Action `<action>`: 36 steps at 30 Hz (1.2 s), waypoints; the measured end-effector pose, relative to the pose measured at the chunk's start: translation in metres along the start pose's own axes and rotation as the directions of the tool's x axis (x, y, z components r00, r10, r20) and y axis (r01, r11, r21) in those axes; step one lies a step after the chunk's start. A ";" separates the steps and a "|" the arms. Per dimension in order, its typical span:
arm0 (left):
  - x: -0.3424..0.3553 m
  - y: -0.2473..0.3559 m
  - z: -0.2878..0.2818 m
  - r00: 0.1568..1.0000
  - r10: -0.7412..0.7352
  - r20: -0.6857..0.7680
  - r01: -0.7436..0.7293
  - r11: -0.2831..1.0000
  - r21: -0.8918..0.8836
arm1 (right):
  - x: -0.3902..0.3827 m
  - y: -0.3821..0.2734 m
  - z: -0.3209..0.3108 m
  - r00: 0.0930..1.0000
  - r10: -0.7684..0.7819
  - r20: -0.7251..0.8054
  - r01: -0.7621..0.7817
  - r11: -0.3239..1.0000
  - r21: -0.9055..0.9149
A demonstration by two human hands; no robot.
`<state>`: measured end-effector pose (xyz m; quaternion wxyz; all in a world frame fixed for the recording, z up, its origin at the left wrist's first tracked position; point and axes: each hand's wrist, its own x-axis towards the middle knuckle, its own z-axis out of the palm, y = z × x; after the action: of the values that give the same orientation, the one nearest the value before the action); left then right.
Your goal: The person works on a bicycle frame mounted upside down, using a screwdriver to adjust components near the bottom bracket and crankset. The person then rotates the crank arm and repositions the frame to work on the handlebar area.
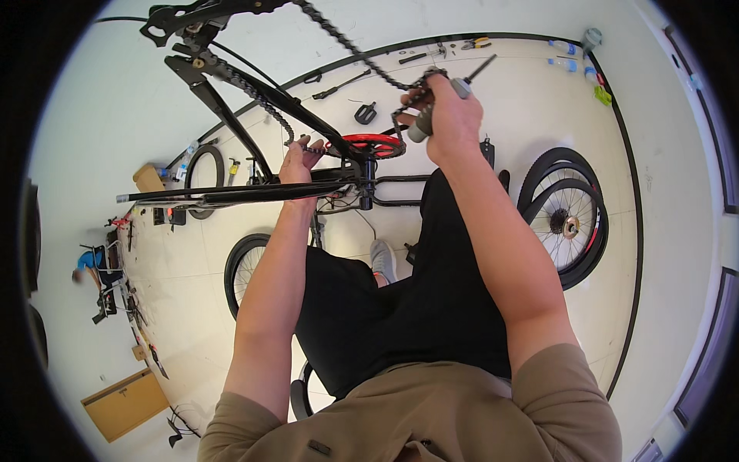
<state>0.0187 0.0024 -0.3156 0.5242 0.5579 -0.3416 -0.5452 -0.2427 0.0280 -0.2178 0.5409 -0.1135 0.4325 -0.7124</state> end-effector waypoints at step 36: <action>-0.029 -0.018 0.036 0.862 0.449 0.236 -0.460 0.495 0.737 | 0.010 0.066 0.046 0.814 0.385 0.436 -0.218 0.897 -0.385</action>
<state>-0.0243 0.0267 -0.3202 0.3556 0.6137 -0.6787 -0.1906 -0.1734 -0.0066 -0.2421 0.7161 -0.3091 0.3981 -0.4828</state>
